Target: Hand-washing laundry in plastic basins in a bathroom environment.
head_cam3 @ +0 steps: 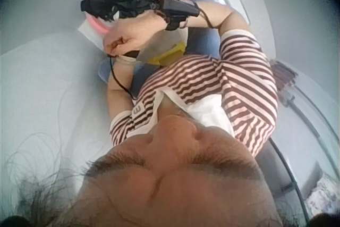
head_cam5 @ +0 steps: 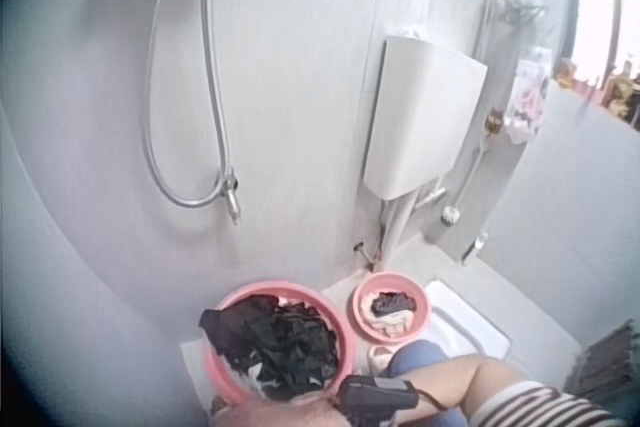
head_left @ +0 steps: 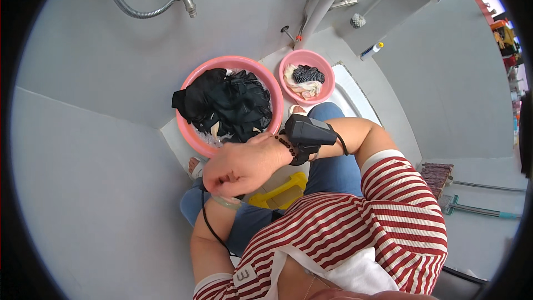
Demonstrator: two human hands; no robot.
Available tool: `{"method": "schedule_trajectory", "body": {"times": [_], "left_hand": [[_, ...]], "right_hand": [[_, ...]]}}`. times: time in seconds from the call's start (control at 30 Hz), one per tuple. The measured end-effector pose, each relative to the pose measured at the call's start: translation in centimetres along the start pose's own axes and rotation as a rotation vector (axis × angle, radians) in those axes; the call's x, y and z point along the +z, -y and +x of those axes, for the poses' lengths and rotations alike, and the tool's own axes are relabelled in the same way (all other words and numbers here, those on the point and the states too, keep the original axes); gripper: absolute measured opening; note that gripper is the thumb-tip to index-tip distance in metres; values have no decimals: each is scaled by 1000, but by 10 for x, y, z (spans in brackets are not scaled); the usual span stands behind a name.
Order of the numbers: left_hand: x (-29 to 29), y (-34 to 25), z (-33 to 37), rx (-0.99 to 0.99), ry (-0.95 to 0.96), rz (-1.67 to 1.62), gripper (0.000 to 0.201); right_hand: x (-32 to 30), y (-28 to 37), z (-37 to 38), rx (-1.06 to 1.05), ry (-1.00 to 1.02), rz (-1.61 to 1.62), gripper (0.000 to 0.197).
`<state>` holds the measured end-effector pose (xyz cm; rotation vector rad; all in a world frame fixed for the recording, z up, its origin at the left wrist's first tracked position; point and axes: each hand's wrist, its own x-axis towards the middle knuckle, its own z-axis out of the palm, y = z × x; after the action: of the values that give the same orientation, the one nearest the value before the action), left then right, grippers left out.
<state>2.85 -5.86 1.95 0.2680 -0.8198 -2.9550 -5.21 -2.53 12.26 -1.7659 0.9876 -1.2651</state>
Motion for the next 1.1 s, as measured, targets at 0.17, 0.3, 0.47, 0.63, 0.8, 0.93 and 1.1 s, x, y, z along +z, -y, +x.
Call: {"method": "schedule_trajectory", "body": {"times": [0.17, 0.3, 0.47, 0.63, 0.8, 0.93, 1.1], "left_hand": [[-11, 16, 14, 64, 50, -117, 39], [-6, 15, 23, 83, 90, -113, 42], [-1, 2, 28, 81, 197, 76, 35], [-9, 1, 20, 63, 118, 350, 28], [8, -5, 25, 154, 240, 470, 28], [24, -2, 29, 279, 97, 390, 30], [11, 21, 29, 348, -24, 437, 29]], "right_hand": [[-12, -11, 6, -71, -228, -272, 5], [-15, -17, 11, -79, -269, -254, 3], [-24, -20, 17, 6, -369, -224, 4], [-29, -23, 21, 125, -414, -72, 8], [-39, -35, 20, 310, -568, 237, 11], [-42, -44, 21, 315, -644, 205, 11], [-60, -66, 23, 253, -810, 9, 12]]}}
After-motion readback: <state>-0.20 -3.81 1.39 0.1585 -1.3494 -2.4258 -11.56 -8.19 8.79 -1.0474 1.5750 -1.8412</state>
